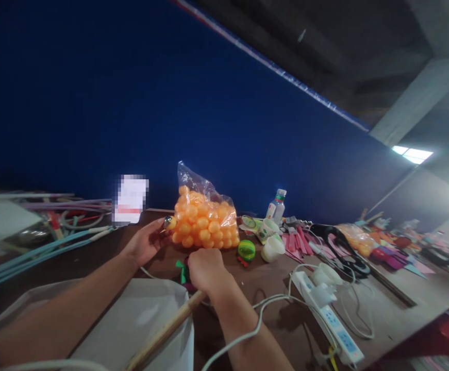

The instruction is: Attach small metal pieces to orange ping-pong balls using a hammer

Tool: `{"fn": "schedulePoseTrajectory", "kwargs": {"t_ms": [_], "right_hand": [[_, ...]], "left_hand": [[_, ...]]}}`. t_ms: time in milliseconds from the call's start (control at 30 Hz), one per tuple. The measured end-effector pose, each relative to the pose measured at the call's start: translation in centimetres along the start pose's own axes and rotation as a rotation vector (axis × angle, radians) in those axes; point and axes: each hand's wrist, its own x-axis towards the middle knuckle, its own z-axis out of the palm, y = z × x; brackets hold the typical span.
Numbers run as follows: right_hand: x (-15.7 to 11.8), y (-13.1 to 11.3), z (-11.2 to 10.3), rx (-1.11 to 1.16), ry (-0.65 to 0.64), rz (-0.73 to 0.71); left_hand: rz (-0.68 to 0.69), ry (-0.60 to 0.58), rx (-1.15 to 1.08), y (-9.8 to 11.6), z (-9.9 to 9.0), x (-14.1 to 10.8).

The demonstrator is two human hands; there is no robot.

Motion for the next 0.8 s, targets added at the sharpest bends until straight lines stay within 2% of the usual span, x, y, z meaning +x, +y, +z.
{"fn": "schedulePoseTrajectory", "kwargs": {"t_ms": [233,467,800], "right_hand": [[-0.19,0.21,-0.26,0.022,-0.002,-0.046],[-0.21,0.34,-0.19,0.045,-0.029,-0.034],[-0.44,0.17,-0.70,0.065,-0.001,-0.024]], "left_hand": [[0.002,0.013,0.015,-0.02,-0.10,0.04],[-0.007,0.026,0.027,0.14,0.27,-0.32],[0.002,0.035,0.040,0.07,0.38,-0.39]]}}
